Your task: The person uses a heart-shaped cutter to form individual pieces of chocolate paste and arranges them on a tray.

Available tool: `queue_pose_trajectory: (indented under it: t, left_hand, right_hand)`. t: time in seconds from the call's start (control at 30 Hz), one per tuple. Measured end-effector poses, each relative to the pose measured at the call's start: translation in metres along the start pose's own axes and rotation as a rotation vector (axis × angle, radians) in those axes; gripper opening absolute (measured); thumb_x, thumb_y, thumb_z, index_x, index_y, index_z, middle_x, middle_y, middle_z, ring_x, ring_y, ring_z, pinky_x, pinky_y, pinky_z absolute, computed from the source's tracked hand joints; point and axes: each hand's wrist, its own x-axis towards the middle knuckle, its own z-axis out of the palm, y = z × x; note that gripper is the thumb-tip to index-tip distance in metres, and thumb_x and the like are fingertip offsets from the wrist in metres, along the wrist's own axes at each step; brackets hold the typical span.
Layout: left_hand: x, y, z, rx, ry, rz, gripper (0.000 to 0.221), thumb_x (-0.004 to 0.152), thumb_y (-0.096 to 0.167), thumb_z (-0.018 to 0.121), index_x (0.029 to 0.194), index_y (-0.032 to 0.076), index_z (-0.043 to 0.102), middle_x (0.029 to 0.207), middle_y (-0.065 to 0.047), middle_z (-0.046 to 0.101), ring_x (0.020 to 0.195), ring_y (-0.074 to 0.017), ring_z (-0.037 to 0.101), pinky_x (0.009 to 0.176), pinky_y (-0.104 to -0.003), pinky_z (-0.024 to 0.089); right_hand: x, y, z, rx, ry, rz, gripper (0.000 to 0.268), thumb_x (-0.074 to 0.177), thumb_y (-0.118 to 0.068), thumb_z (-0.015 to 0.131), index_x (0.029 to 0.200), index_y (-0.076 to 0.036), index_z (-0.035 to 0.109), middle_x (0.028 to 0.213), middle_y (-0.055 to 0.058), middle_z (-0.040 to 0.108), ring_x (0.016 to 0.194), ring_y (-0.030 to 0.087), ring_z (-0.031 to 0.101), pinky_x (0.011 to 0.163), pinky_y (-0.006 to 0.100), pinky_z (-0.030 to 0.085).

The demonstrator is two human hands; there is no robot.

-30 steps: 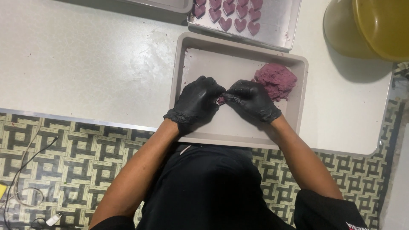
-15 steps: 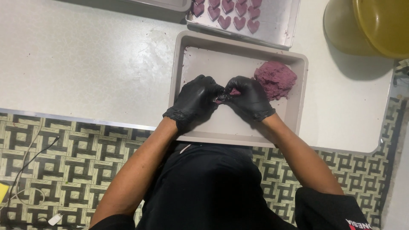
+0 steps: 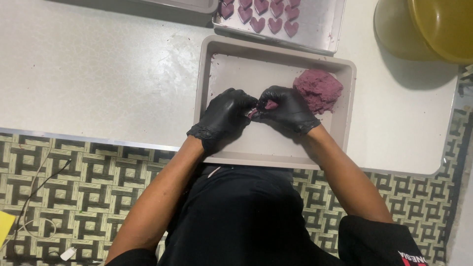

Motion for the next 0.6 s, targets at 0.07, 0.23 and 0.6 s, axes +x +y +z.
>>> queue_pose_trajectory:
  t: [0.07, 0.23, 0.6]
  left_hand:
    - [0.002, 0.005, -0.002, -0.035, -0.001, -0.015, 0.023, 0.075, 0.011, 0.083, 0.086, 0.022, 0.066, 0.085, -0.001, 0.058, 0.097, -0.0263, 0.064, 0.087, -0.043, 0.056]
    - [-0.003, 0.01, -0.007, -0.12, 0.003, -0.021, 0.023, 0.077, 0.008, 0.081, 0.087, 0.021, 0.065, 0.083, -0.003, 0.061, 0.096, -0.029, 0.066, 0.084, -0.044, 0.057]
    - [-0.02, 0.012, -0.012, 0.016, 0.071, 0.024, 0.009, 0.087, 0.015, 0.076, 0.092, 0.021, 0.071, 0.082, -0.003, 0.064, 0.09, -0.0259, 0.067, 0.077, -0.041, 0.059]
  right_hand:
    - [-0.001, -0.007, 0.001, -0.025, 0.022, 0.035, 0.022, 0.076, -0.015, 0.09, 0.095, -0.014, 0.078, 0.093, 0.006, 0.073, 0.097, 0.029, 0.07, 0.089, 0.042, 0.056]
    - [-0.006, -0.008, 0.002, -0.107, 0.071, 0.079, 0.022, 0.076, -0.018, 0.092, 0.093, -0.018, 0.077, 0.092, 0.004, 0.072, 0.096, 0.024, 0.069, 0.088, 0.038, 0.055]
    - [-0.014, -0.022, -0.009, 0.142, -0.012, 0.15, 0.024, 0.087, -0.012, 0.081, 0.11, -0.01, 0.075, 0.109, 0.013, 0.074, 0.115, 0.032, 0.069, 0.096, 0.046, 0.058]
